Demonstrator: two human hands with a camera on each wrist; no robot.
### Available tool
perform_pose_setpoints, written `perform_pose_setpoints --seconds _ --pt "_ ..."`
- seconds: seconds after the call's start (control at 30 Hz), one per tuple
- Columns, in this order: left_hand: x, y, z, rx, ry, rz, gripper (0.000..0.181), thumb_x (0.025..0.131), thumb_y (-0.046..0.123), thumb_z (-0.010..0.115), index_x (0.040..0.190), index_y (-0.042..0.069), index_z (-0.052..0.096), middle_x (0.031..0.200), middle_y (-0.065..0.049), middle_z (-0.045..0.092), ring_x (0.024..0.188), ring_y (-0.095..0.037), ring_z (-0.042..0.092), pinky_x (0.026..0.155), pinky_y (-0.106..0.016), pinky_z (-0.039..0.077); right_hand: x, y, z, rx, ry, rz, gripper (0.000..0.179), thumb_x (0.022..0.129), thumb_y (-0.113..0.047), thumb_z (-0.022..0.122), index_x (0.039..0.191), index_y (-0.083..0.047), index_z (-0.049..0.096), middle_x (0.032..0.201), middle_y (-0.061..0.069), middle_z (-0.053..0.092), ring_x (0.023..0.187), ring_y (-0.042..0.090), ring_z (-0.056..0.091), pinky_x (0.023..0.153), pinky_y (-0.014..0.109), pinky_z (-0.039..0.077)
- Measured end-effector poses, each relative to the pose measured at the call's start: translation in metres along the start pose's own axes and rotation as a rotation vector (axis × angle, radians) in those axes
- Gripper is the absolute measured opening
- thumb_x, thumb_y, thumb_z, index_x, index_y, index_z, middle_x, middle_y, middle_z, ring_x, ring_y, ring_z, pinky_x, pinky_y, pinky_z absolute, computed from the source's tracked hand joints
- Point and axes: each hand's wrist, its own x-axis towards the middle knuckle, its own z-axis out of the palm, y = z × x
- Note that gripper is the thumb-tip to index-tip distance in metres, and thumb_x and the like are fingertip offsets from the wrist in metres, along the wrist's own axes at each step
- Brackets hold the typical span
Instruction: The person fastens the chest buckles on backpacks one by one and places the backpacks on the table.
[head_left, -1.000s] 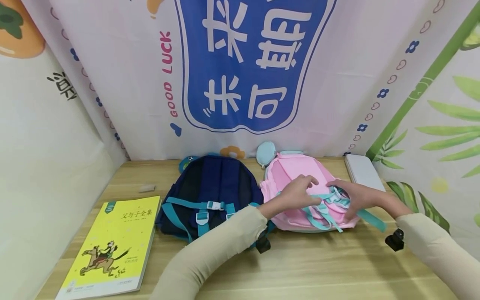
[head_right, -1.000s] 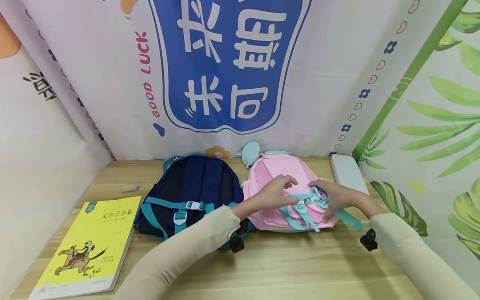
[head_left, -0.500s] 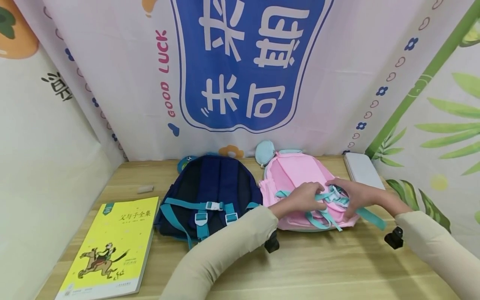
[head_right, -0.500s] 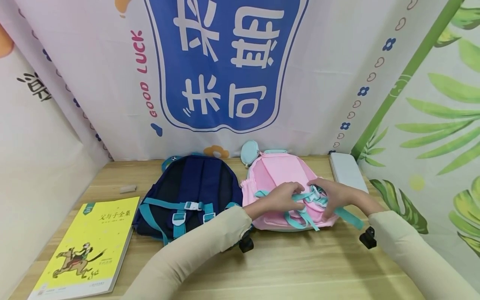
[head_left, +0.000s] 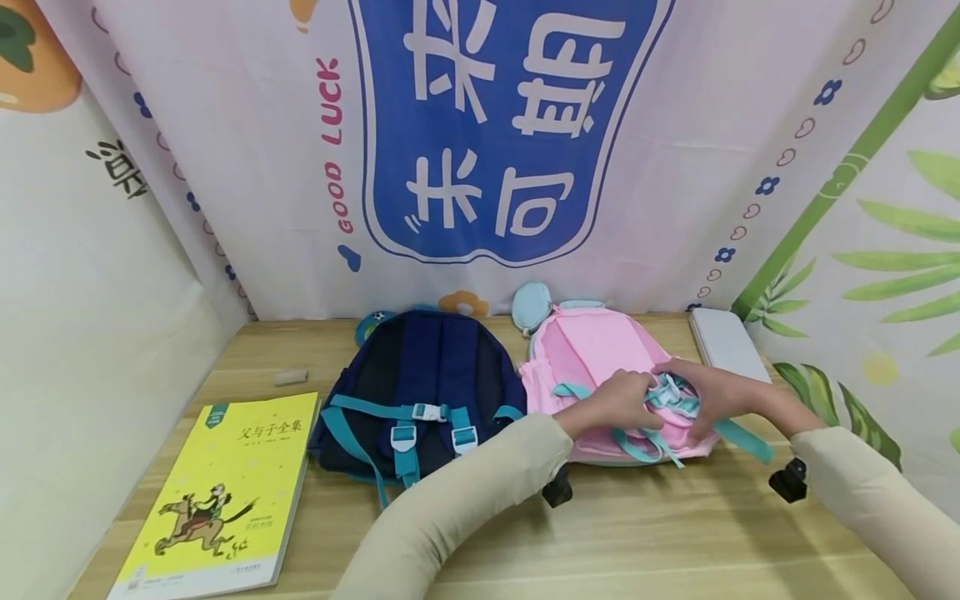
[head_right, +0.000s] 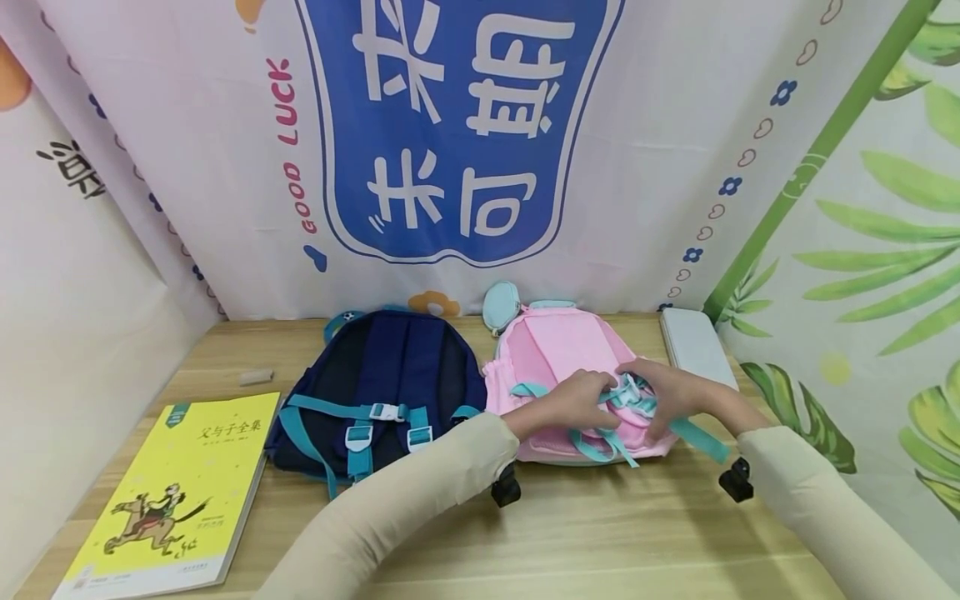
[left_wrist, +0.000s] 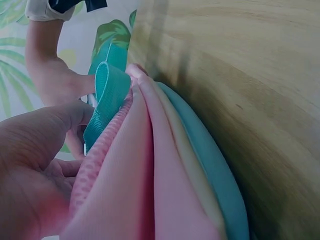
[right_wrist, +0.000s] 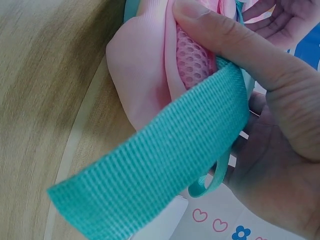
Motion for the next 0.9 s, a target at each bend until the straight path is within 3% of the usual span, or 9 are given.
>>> perform_pose_setpoints --seconds 0.13,0.27,0.5,0.73,0.9 --pt "0.001 0.000 0.000 -0.003 0.002 -0.007 0.059 0.085 0.036 0.079 0.136 0.011 0.063 0.127 0.003 0.070 0.113 -0.010 0.062 0.095 -0.016 0.046 0.000 0.000 0.001 0.003 0.001 -0.003 0.111 0.058 -0.024 0.100 0.148 0.002 0.040 0.147 0.031 0.045 0.130 0.045 0.048 0.105 0.063 0.042" --pt "0.001 -0.001 0.000 -0.037 0.007 -0.009 0.056 0.085 0.033 0.079 0.134 0.010 0.064 0.124 0.003 0.071 0.104 -0.006 0.062 0.089 -0.013 0.045 -0.001 -0.001 0.002 0.000 0.002 -0.001 0.111 0.058 -0.024 0.100 0.148 0.002 0.040 0.147 0.031 0.045 0.129 0.044 0.048 0.104 0.062 0.043" --pt "-0.003 -0.001 -0.009 -0.154 0.045 -0.029 0.041 0.086 0.025 0.079 0.121 0.007 0.067 0.100 0.004 0.069 0.082 -0.003 0.057 0.077 -0.010 0.044 -0.001 -0.001 0.000 0.003 -0.005 0.007 0.111 0.059 -0.024 0.100 0.148 0.002 0.039 0.147 0.030 0.045 0.130 0.045 0.047 0.104 0.064 0.043" --pt "-0.006 -0.006 -0.012 -0.185 0.063 -0.008 0.032 0.090 0.020 0.077 0.119 0.008 0.071 0.105 0.002 0.073 0.090 -0.003 0.063 0.081 -0.009 0.045 0.000 0.000 -0.001 0.006 -0.012 -0.004 0.111 0.059 -0.024 0.099 0.149 0.002 0.039 0.148 0.031 0.044 0.133 0.047 0.045 0.105 0.065 0.042" --pt "-0.009 -0.010 -0.013 -0.195 0.106 0.011 0.019 0.091 0.016 0.077 0.108 0.008 0.074 0.099 0.001 0.075 0.085 -0.002 0.063 0.078 -0.008 0.044 0.000 0.001 0.000 -0.008 -0.017 0.000 0.112 0.060 -0.025 0.099 0.150 0.003 0.037 0.150 0.032 0.042 0.134 0.049 0.043 0.106 0.067 0.041"
